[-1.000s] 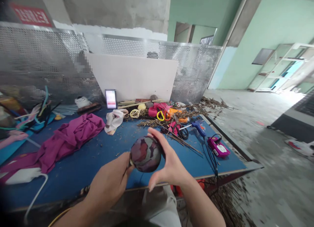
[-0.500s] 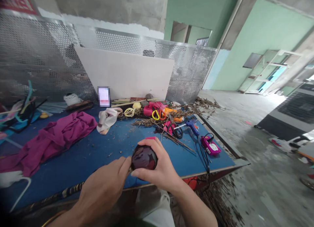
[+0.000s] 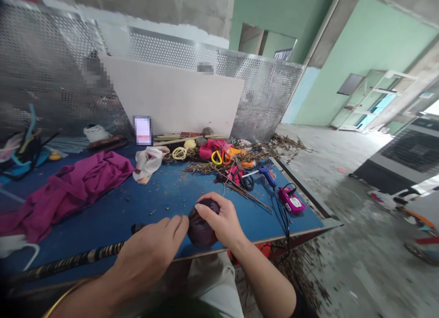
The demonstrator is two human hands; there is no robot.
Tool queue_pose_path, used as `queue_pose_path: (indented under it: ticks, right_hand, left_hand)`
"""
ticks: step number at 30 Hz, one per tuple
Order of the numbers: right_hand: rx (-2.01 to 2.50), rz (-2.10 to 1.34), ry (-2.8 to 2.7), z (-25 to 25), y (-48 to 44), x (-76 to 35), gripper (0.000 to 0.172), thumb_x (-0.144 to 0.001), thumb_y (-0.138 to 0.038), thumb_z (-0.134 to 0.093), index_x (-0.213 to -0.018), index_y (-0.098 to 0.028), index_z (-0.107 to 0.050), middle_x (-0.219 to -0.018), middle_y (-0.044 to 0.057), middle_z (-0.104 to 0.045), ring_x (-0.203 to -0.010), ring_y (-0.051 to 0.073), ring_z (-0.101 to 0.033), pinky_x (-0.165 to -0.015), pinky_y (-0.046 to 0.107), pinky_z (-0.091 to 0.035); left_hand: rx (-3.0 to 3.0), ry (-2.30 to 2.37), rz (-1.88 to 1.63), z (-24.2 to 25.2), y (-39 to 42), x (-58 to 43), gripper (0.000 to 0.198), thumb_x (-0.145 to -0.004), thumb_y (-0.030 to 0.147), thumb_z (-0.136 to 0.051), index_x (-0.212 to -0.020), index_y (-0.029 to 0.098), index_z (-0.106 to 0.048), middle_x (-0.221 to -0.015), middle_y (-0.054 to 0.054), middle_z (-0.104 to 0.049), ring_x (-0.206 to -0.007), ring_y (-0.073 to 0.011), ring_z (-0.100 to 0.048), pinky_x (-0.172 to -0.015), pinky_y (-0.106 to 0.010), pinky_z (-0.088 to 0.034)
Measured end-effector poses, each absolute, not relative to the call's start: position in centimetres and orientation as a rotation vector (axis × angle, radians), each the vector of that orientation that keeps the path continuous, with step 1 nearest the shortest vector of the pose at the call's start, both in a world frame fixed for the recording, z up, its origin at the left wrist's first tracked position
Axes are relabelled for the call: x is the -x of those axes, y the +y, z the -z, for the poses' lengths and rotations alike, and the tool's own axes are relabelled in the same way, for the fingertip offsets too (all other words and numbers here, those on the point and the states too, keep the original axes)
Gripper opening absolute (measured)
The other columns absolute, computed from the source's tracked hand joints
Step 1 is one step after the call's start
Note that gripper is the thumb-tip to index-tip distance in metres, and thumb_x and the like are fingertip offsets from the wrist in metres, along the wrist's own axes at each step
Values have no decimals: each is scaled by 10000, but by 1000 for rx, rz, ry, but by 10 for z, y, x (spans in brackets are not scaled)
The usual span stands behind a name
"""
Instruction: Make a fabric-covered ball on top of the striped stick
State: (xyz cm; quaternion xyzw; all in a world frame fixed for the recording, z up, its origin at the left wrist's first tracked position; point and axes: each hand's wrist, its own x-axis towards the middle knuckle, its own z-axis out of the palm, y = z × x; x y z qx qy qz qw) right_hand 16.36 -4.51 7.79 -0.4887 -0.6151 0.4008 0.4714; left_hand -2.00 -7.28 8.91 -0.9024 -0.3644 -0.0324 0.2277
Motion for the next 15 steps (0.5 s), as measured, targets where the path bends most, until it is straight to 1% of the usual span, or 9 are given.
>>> queue_pose_path:
  ticks: [3,4,5,6,8,9,11,13,15]
  right_hand:
    - [1180,-863,-1605,-82,-42,-168,409,-794,-447,-612,-1109,-188,-620,-1076,73,-679,-1004,237,-624,-874,332,-480]
    - [1213,-807,-1641,-85,-42,-167,441,-798,-450,-615,-1158,-197,-597,-1120,78,-667,-1035,243,-618,-891,341,-477]
    - [1270,-754,-1683,-88,-43,-166,430,-806,-449,-613,-1159,-203,-597,-1115,79,-668,-1020,245,-624,-875,345,-482]
    - [1342,-702,-1736,-91,-43,-163,377,-818,-441,-606,-1111,-205,-619,-1068,77,-681,-969,242,-637,-840,344,-489]
    - [1477,-586,-1838,-94,-44,-158,241,-838,-409,-594,-944,-203,-660,-918,60,-697,-832,225,-646,-752,331,-486]
    - [1507,-542,-1870,-94,-44,-155,202,-853,-384,-576,-878,-202,-661,-862,52,-694,-790,216,-643,-723,323,-480]
    - [1492,-503,-1901,-91,-43,-153,180,-879,-327,-532,-825,-204,-652,-819,45,-689,-775,204,-645,-714,309,-476]
    - [1450,-499,-1922,-88,-43,-152,173,-892,-305,-511,-865,-206,-650,-859,46,-694,-805,201,-653,-736,306,-486]
    - [1436,-474,-1960,-87,-43,-152,210,-892,-333,-522,-1011,-202,-637,-990,66,-696,-901,222,-657,-790,329,-494]
  left_hand:
    - [2486,-1036,43,-91,-71,17,326,-765,29,-449,-1048,108,-591,-739,-46,-593,-584,-201,-595,-455,-291,-446]
    - [2486,-1040,32,-92,-70,16,325,-773,35,-452,-1058,112,-588,-740,-46,-596,-587,-195,-594,-459,-282,-439]
    - [2488,-1041,27,-93,-70,15,326,-782,43,-456,-1073,115,-584,-743,-47,-599,-594,-191,-595,-462,-273,-433]
    - [2493,-1042,23,-93,-70,15,326,-789,51,-459,-1084,120,-581,-745,-47,-602,-599,-188,-597,-466,-267,-430]
    - [2503,-1036,29,-91,-71,15,320,-790,62,-468,-1083,124,-583,-739,-46,-605,-595,-185,-598,-464,-262,-423]
    - [2507,-1037,35,-90,-71,15,318,-784,63,-474,-1075,123,-587,-734,-45,-606,-587,-184,-597,-461,-263,-423]
    - [2506,-1047,48,-86,-72,15,311,-766,55,-488,-1049,119,-601,-726,-43,-606,-574,-187,-599,-452,-271,-429]
    - [2493,-1071,63,-84,-72,16,315,-754,43,-496,-1039,114,-610,-725,-43,-609,-571,-196,-606,-447,-282,-440]
    - [2493,-1072,80,-83,-70,17,320,-759,41,-495,-1047,114,-611,-740,-47,-619,-584,-205,-618,-449,-288,-450]
